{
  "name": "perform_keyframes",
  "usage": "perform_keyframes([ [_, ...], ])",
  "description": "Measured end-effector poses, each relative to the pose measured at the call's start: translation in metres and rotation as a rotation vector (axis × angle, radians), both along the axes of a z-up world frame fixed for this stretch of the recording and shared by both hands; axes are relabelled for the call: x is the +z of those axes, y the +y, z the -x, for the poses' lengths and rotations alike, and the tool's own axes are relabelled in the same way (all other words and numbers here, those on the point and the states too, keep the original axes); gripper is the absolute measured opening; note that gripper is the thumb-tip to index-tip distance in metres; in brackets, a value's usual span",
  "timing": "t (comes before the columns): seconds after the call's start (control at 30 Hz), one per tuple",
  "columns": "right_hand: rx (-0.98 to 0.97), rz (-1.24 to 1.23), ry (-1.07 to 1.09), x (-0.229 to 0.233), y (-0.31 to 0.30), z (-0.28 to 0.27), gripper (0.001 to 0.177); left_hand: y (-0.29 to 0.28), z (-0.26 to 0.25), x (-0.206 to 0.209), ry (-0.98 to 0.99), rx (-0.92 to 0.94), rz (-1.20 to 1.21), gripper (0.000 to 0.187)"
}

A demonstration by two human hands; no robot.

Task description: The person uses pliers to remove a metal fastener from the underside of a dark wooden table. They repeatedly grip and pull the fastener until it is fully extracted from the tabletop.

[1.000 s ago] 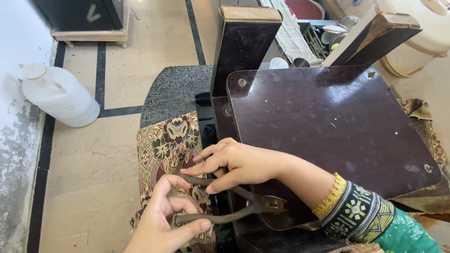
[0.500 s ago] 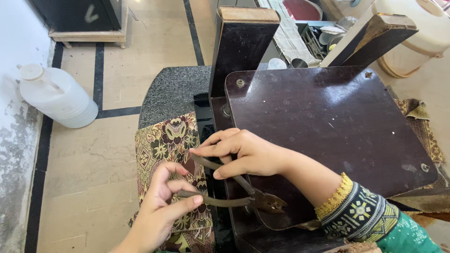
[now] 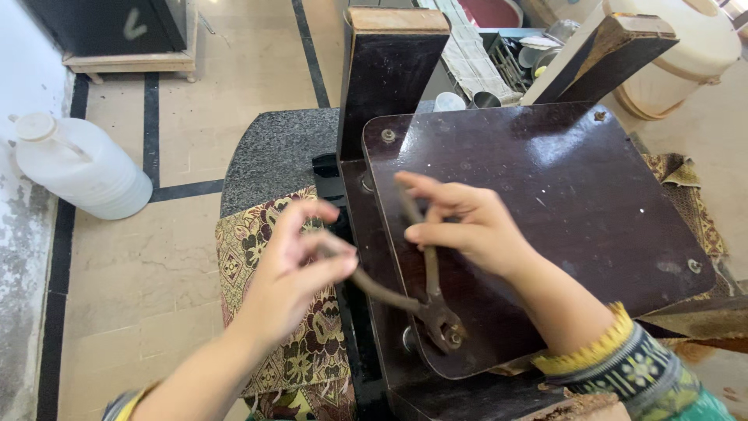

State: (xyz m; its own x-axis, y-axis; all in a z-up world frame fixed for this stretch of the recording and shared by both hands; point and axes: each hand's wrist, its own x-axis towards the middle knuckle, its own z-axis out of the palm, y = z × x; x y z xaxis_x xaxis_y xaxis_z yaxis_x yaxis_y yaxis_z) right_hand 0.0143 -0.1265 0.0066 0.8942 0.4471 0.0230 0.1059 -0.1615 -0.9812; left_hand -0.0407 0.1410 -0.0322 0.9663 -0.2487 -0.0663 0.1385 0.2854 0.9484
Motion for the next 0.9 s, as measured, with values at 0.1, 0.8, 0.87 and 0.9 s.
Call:
perform_keyframes([
  [0.1,-0.156,-0.041,-0.146,0.001,-0.021,0.013,0.069,-0.024,-0.029,0.007,-0.26,-0.038,-0.019,0.052],
  [0.8,-0.88,-0.258,0.015,-0.019,-0.051,0.079,0.063,-0.12,-0.067,0.014,-0.421,-0.144,-0.232,0.046],
  [0.87,-0.878,-0.234,0.032,-0.022,-0.051,0.074,0.063,-0.12,-0.067,0.012,-0.395,-0.113,-0.253,0.047],
  [0.9,-0.876,-0.222,0.041,-0.024,-0.052,0.071,0.062,-0.12,-0.066,0.01,-0.382,-0.096,-0.265,0.048],
])
